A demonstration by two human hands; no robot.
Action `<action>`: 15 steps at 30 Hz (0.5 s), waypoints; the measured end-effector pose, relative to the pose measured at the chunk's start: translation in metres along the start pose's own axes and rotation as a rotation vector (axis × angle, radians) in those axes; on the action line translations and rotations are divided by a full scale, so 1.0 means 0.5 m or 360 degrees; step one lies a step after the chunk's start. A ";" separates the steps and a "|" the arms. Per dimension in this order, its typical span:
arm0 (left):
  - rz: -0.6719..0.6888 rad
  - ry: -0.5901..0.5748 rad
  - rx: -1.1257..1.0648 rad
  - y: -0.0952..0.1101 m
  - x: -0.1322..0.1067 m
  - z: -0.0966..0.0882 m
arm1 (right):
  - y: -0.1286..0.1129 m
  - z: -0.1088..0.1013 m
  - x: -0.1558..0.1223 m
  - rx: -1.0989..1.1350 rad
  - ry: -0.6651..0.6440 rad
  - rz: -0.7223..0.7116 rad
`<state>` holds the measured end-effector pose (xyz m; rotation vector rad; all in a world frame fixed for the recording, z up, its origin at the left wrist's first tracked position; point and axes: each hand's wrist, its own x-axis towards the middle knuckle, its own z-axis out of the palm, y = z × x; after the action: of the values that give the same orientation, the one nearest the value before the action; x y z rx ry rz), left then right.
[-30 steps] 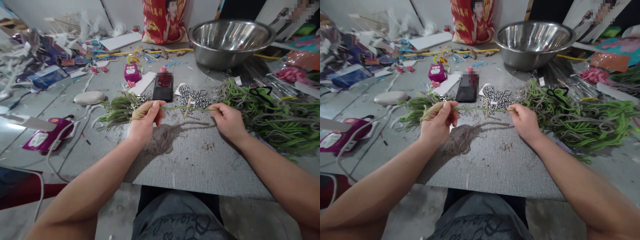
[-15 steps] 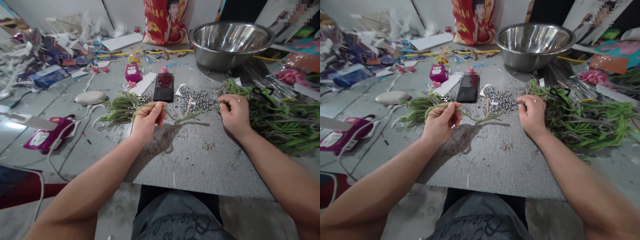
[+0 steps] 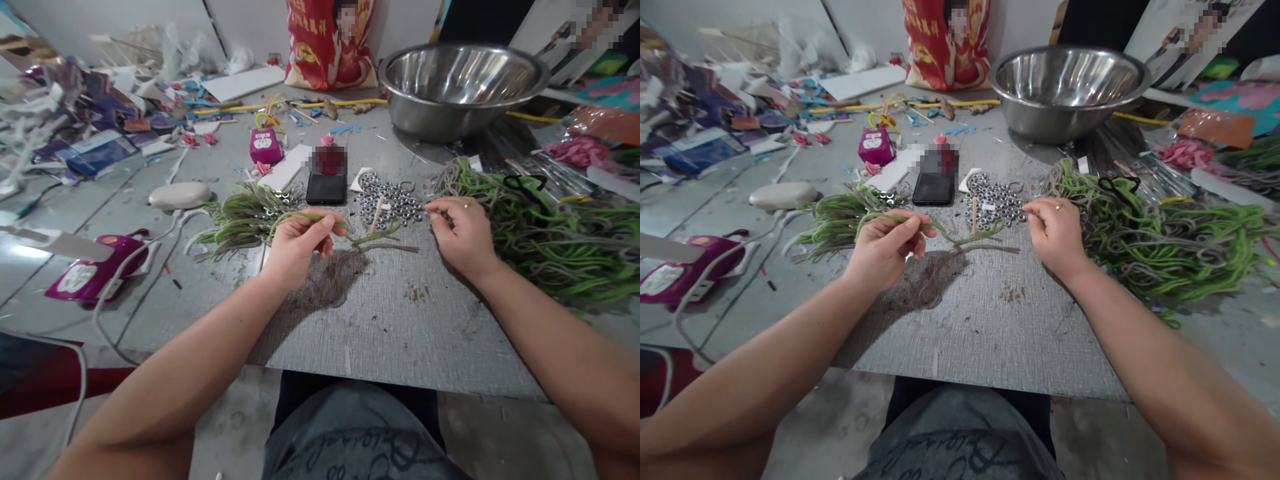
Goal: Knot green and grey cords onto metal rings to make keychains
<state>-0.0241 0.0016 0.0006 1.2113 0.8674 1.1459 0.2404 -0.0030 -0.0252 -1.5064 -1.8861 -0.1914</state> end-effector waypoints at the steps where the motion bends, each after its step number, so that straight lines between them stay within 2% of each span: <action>1: -0.0051 0.0011 0.0033 -0.002 0.001 -0.001 | 0.002 0.001 0.002 -0.0003 -0.0042 0.0048; 7: -0.0422 -0.0035 0.0156 -0.010 0.002 -0.002 | 0.020 -0.002 0.031 -0.0159 -0.0368 0.0465; 11: -0.0620 -0.0121 0.0221 -0.006 -0.001 0.003 | 0.035 -0.015 0.052 -0.0452 -0.0515 0.0416; 15: -0.0665 -0.0137 0.0207 0.000 -0.003 0.005 | 0.057 -0.037 0.073 -0.0822 -0.0633 0.0429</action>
<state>-0.0218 -0.0005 0.0009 1.1074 1.0815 0.7050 0.2713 0.0253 0.0017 -2.2705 -1.9998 -0.2855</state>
